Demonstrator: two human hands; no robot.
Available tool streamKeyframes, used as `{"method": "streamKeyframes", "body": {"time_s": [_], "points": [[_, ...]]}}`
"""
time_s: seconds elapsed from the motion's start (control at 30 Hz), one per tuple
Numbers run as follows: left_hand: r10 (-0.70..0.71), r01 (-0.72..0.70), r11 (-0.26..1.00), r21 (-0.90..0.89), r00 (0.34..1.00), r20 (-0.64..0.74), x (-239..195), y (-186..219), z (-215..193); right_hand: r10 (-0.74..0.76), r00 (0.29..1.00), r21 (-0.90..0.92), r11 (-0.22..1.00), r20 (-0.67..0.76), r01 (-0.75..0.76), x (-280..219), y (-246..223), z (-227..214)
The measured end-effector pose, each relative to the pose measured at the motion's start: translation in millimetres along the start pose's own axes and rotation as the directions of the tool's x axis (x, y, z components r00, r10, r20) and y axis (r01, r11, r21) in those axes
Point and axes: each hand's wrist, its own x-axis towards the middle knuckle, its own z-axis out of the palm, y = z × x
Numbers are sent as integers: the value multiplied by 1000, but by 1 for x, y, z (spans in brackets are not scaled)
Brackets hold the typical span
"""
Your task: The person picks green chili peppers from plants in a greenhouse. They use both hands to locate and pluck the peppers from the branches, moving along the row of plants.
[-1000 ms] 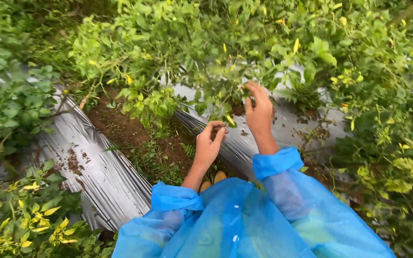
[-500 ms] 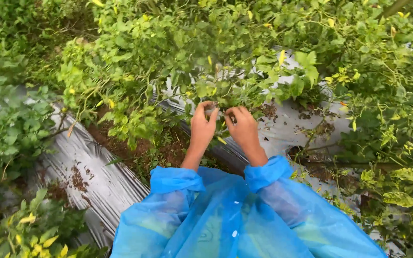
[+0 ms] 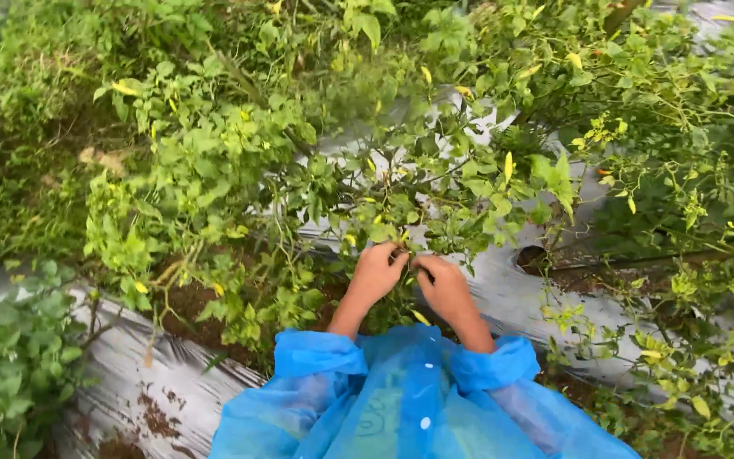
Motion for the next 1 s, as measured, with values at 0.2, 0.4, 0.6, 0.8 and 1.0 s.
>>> {"method": "streamKeyframes", "body": {"time_s": [0.2, 0.4, 0.6, 0.8, 1.0], "points": [[114, -114, 993, -5, 992, 60, 11, -18, -18, 55, 987, 62, 997, -150, -46, -4, -15, 27], [93, -76, 982, -173, 991, 94, 1, -48, -2, 85, 952, 68, 995, -293, -68, -20, -40, 52], [118, -88, 980, -180, 979, 165, -37, 15, -42, 221, 941, 148, 971, -254, -188, -41, -59, 47], [115, -108, 993, -48, 976, 186, -27, -39, -17, 212, 939, 109, 976, -270, -189, -55, -91, 6], [36, -69, 994, 86, 941, 337, -22, -57, -1, 82, 937, 13, 996, -339, -83, 28, -96, -9]]}}
